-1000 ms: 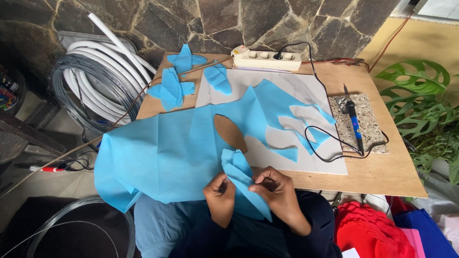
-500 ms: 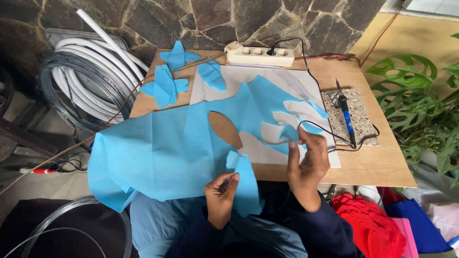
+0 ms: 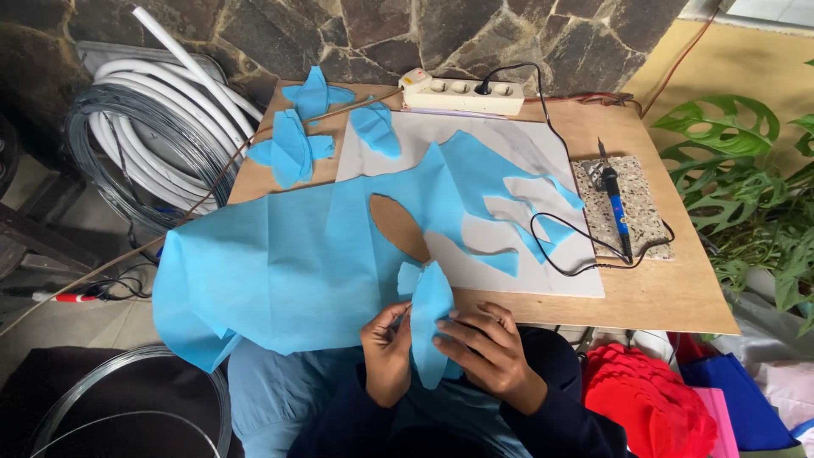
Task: Cutting leaf-shaped pieces from blue fabric using a heat tool.
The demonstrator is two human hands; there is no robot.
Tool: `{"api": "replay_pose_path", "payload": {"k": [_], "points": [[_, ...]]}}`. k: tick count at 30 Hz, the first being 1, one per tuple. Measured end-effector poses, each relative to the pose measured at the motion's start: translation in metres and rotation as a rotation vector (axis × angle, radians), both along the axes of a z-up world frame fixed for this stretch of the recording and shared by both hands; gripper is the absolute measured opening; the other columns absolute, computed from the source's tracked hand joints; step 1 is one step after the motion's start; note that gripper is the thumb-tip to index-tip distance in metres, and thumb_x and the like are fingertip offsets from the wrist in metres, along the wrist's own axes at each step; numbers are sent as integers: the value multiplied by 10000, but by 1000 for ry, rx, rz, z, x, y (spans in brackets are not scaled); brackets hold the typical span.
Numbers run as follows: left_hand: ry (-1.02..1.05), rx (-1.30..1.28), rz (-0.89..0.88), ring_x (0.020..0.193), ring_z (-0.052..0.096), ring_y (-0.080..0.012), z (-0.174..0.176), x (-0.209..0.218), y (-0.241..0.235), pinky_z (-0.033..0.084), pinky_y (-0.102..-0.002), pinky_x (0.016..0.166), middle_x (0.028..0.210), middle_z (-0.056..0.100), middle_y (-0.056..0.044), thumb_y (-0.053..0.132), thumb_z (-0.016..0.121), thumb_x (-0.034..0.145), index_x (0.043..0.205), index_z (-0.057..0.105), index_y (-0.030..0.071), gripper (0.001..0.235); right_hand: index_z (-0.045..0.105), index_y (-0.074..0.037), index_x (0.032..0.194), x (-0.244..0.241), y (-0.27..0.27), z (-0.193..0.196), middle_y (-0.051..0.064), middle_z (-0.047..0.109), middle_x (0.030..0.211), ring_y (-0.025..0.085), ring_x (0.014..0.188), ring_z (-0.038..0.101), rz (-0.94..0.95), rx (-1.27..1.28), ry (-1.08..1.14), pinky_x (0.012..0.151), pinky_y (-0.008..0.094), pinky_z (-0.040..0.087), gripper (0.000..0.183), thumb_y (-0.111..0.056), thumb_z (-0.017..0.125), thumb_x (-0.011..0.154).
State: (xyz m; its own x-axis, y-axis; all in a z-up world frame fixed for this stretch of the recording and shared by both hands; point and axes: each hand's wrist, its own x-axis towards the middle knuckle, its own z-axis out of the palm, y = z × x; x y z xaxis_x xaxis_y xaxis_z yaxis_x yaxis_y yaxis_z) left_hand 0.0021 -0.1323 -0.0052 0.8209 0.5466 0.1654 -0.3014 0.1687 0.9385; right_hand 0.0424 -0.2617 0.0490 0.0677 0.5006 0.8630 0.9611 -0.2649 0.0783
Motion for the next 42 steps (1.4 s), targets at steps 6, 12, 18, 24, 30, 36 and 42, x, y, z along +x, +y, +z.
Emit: {"api": "replay_pose_path", "payload": {"k": [6,12,18,24,30,36,42], "points": [[99,-26,81,595,478,-50,-9,3,3,411,-224,530,655,614,12,176,656,769,847,690,9,188,621,-119,810,-10,-13,15,54,657,919,214,866,637,63,3,123,866,416,427,184,-144,452,878],[74,30,89,457,276,-42,-9,2,3,239,-233,404,489,351,48,231,644,780,838,673,9,231,601,-2,780,-14,-17,60,94,606,698,191,619,577,0,173,658,600,265,473,95,-82,556,805],[0,2,101,586,481,-45,-9,-2,-3,408,-221,499,671,620,-3,165,622,800,869,671,6,180,611,-86,669,-15,7,-2,-75,442,490,-2,458,323,-26,253,1139,405,184,287,111,-105,701,731],[-11,81,78,443,319,-28,-3,-8,-7,285,-221,393,477,375,73,208,609,808,845,690,16,212,613,-96,659,-13,19,4,-35,568,572,33,447,441,-157,275,1021,427,193,378,113,-122,710,710],[-156,180,25,411,300,-29,-1,-7,-8,257,-236,368,446,396,43,179,596,826,871,678,6,197,558,-65,1117,-3,14,-2,24,496,905,66,664,498,-49,258,1121,475,185,402,399,-118,680,741],[-193,210,-69,462,316,-51,11,-9,-7,273,-256,410,495,417,11,146,578,841,935,669,-14,207,590,-73,863,1,8,-7,57,500,970,64,548,402,79,353,1085,490,201,353,176,-40,692,723],[-175,322,-36,472,335,-63,26,-13,-6,292,-261,424,507,393,7,166,556,852,886,672,0,205,589,-73,768,-2,7,2,30,532,792,52,495,374,33,343,1061,457,194,312,110,-51,690,730]]}}
